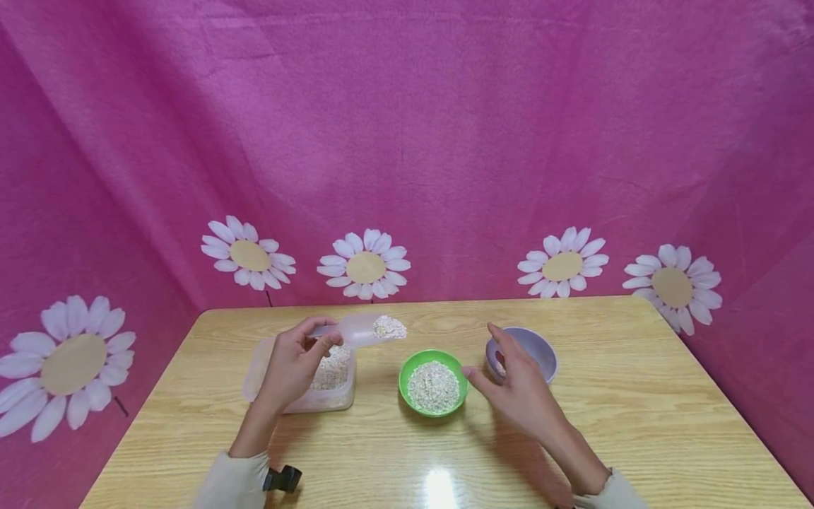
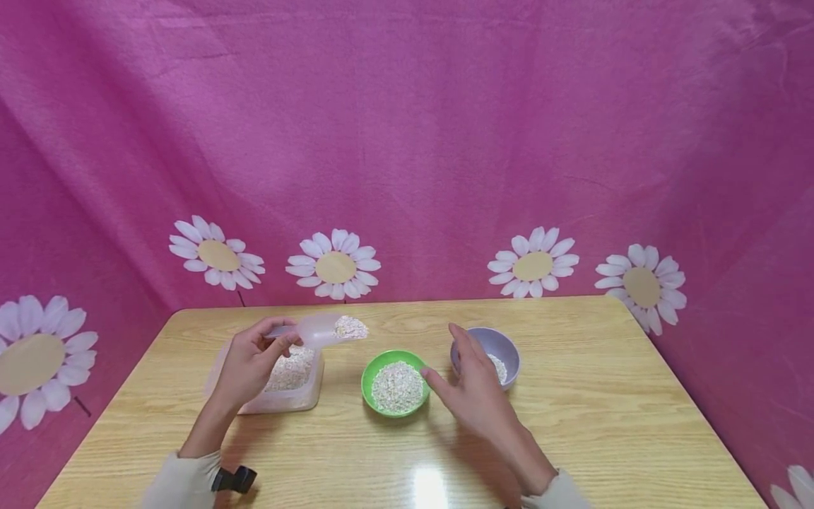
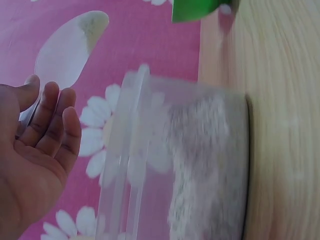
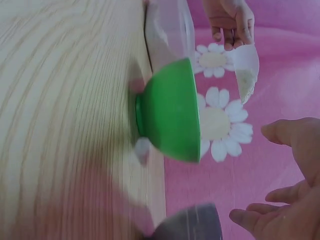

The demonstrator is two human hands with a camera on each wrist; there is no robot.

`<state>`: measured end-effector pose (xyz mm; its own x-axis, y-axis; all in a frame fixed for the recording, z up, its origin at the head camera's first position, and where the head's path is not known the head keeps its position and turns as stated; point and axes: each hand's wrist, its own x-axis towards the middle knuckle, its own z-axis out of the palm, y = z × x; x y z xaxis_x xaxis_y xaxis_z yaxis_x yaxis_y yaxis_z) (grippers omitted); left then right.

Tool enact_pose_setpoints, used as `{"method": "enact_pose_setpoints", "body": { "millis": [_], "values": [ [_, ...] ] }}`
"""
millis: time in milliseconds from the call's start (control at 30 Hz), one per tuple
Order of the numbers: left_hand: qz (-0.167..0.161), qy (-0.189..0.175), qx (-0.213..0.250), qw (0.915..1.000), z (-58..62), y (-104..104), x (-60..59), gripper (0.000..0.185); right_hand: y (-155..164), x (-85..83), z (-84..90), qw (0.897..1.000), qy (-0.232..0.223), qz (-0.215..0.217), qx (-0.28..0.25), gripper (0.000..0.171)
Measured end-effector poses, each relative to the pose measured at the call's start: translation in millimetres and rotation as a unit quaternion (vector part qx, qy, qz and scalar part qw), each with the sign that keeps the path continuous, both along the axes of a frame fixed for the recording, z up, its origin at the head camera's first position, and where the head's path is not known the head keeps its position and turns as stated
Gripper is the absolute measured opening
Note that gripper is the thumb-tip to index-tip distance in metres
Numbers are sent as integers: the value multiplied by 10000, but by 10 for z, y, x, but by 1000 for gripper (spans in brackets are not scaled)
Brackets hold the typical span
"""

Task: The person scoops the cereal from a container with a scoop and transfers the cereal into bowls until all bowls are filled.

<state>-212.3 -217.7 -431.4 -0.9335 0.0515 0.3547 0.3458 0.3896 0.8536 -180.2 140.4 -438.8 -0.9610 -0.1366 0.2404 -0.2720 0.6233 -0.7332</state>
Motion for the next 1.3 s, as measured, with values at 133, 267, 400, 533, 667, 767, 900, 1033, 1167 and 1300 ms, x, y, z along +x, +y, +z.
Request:
{"method": "enact_pose_setpoints", "body": {
  "millis": [133,267,400,533,667,767,900,1033,1167,1300],
  "values": [
    [-145,26,31,9999,-10,185,-69,14,148,-4,0,9999,89,-137,-19,84],
    [-282,252,-14,9993,-37,380,-128,12,309,-20,-5,9984,422,-338,159,80],
    [-390,275,-20,9989,-42,599,-173,12,494,-27,-17,9961,617,-537,320,80],
    [-516,189,-36,9985,-27,816,-213,14,653,-20,-51,9950,530,-696,473,83],
    [-758,357,-141,9964,-30,1001,-267,16,761,-2,-117,9959,242,-683,537,87],
    [-915,349,-228,9949,-35,1128,-293,16,807,2,-186,9969,-33,-609,506,90],
    [-1084,282,-392,9929,-17,1281,-308,15,840,-15,-275,9975,-377,-497,333,94],
    [-1227,231,-586,9904,2,1405,-311,15,852,-31,-329,9974,-533,-437,195,96],
    [-1414,192,-688,9874,19,1500,-317,17,860,-39,-339,9970,-641,-419,134,100],
    [-1527,178,-833,9846,24,1571,-333,19,865,-41,-329,9960,-801,-392,2,105]
  ]
}}
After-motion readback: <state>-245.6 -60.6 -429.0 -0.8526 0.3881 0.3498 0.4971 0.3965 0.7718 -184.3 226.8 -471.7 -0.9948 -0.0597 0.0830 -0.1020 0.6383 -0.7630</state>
